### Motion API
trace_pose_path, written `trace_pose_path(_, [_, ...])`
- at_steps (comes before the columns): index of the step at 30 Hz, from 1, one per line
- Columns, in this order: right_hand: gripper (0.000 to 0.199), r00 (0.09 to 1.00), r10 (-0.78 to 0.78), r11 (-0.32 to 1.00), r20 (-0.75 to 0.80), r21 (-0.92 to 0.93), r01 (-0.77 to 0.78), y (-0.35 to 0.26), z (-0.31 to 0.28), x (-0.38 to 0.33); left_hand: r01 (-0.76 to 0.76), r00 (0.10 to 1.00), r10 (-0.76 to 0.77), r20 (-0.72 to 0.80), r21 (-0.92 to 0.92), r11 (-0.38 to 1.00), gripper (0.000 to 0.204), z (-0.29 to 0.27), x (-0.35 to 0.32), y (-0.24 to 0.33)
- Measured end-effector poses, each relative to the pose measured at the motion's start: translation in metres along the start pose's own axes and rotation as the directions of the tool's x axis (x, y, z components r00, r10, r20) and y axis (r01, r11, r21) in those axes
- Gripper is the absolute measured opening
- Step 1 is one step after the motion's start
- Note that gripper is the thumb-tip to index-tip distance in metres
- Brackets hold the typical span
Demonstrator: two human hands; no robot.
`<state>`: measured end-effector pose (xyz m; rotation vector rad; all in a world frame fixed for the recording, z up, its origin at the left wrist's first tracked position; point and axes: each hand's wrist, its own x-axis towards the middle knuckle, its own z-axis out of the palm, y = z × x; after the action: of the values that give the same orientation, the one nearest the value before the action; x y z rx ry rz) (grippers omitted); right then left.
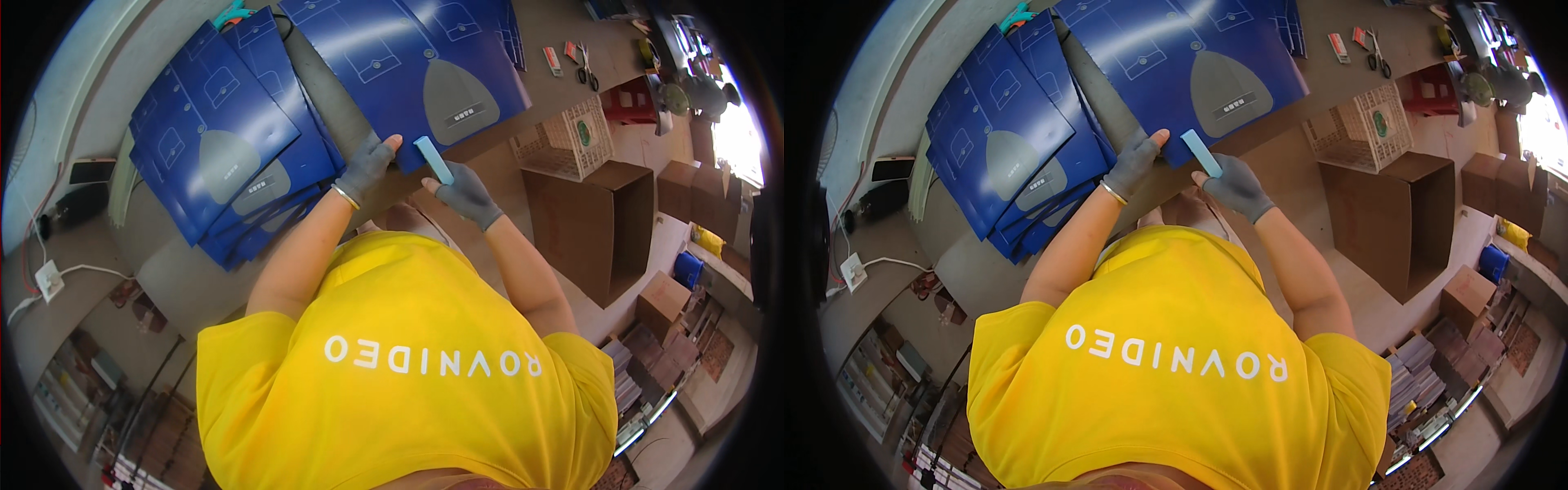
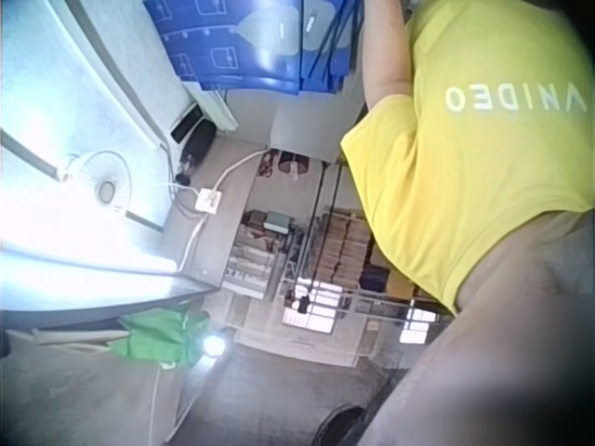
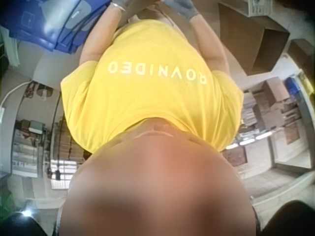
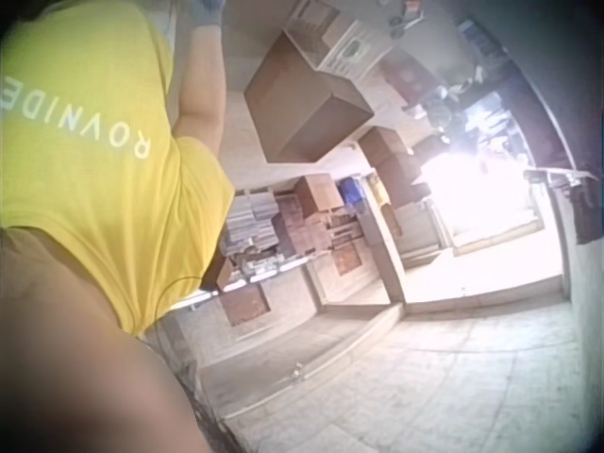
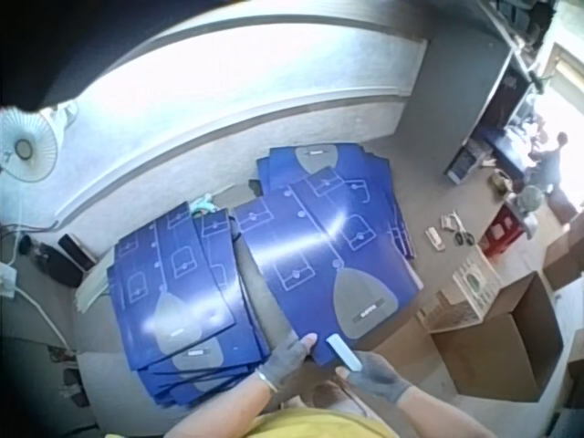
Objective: Stapling blue cardboard folders or packaging materials.
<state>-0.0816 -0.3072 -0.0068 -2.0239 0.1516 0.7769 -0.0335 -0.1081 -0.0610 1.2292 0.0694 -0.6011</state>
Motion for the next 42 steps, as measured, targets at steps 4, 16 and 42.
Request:
trace_pose_path(4, [0.029, 0.997, 0.075, 0.993, -0.017, -0.085, -0.076, -0.005, 0.003, 0.006, 0.018, 0.996, -0.018, -0.082, -0.005, 1.0, 0.034, -0.001, 0.001, -0.006])
trace_pose_path(16, [0.033, 0.957, 0.153, 0.973, -0.247, 0.206, -0.102, 0.032, -0.074, 0.002, 0.238, 0.95, -0.271, -0.157, -0.201, 0.95, 0.033, -0.017, -0.023, 0.068])
trace_pose_path(42, [0.04, 0.997, 0.053, 0.96, -0.062, 0.279, -0.033, 0.019, -0.015, 0.001, 0.051, 0.838, 0.378, -0.392, 0.747, 0.662, 0.06, -0.128, -0.072, 0.148])
